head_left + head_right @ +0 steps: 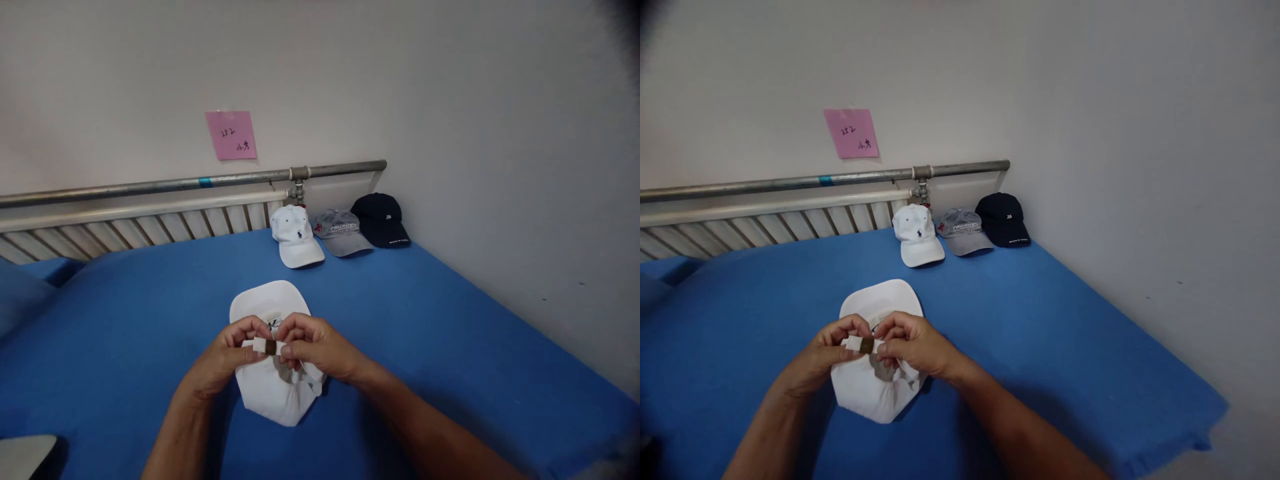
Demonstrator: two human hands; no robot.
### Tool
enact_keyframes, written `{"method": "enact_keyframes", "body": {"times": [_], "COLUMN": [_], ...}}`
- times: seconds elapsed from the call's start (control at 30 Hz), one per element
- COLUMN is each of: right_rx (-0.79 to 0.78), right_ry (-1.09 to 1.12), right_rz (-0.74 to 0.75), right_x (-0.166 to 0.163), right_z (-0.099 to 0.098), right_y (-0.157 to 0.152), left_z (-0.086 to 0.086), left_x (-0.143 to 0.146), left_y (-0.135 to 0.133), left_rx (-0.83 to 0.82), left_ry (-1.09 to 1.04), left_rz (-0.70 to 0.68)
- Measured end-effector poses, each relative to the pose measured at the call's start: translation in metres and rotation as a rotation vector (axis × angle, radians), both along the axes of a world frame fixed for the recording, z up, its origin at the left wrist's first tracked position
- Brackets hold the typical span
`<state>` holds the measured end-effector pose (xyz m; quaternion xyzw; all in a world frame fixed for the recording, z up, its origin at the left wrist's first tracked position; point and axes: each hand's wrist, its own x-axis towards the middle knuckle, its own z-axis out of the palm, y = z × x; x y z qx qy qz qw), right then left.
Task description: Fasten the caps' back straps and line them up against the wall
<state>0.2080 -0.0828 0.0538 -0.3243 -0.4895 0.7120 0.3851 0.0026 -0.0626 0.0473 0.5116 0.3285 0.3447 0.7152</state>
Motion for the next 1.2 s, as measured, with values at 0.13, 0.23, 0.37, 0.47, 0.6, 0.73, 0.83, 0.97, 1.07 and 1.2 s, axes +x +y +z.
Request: {"method": "enact_keyframes", "body": {"times": [0.13,0.23,0.37,0.47,0.6,0.73,0.83,0.97,1.07,1.2], "right_rx": [0.002,0.001,0.025,0.013,0.005,0.081,0.128,0.106,0.118,0.141], "right_ry": [0.006,0.011,-0.053,-0.142,-0.173,-0.198,-0.218,-0.228,-0.228,-0.247], "right_rz": [0.006,0.017,0.027,0.096,0.084,0.039,0.028,0.047,0.051,0.051], "right_x": [0.006,0.005,0.006,0.014,0.021,0.017,0.014,0.014,0.014,0.014], "right_z": [0.000,0.001,0.004,0.008,0.011,0.009,0.009,0.014,0.017,0.015], "right_y": [0.001,0.001,0.000,0.000,0.001,-0.002,-0.004,-0.004,-0.005,-0.006], "left_z": [-0.001,-0.001,-0.001,0.000,0.001,0.002,0.005,0.008,0.010,0.012], "left_x": [-0.001,0.000,-0.002,-0.005,-0.005,-0.004,-0.008,-0.016,-0.018,-0.014], "left_y": [-0.001,-0.002,-0.002,-0.001,-0.003,-0.004,-0.004,-0.002,-0.003,-0.005], "left_rx": [0.002,-0.025,-0.023,-0.025,-0.020,0.002,0.047,0.076,0.108,0.027], "left_ry": [-0.019,0.001,0.021,0.003,-0.012,0.017,0.078,0.169,0.169,0.179], "left_rz": [-0.015,-0.058,-0.062,-0.018,-0.025,-0.054,0.016,0.043,-0.058,-0.108]}}
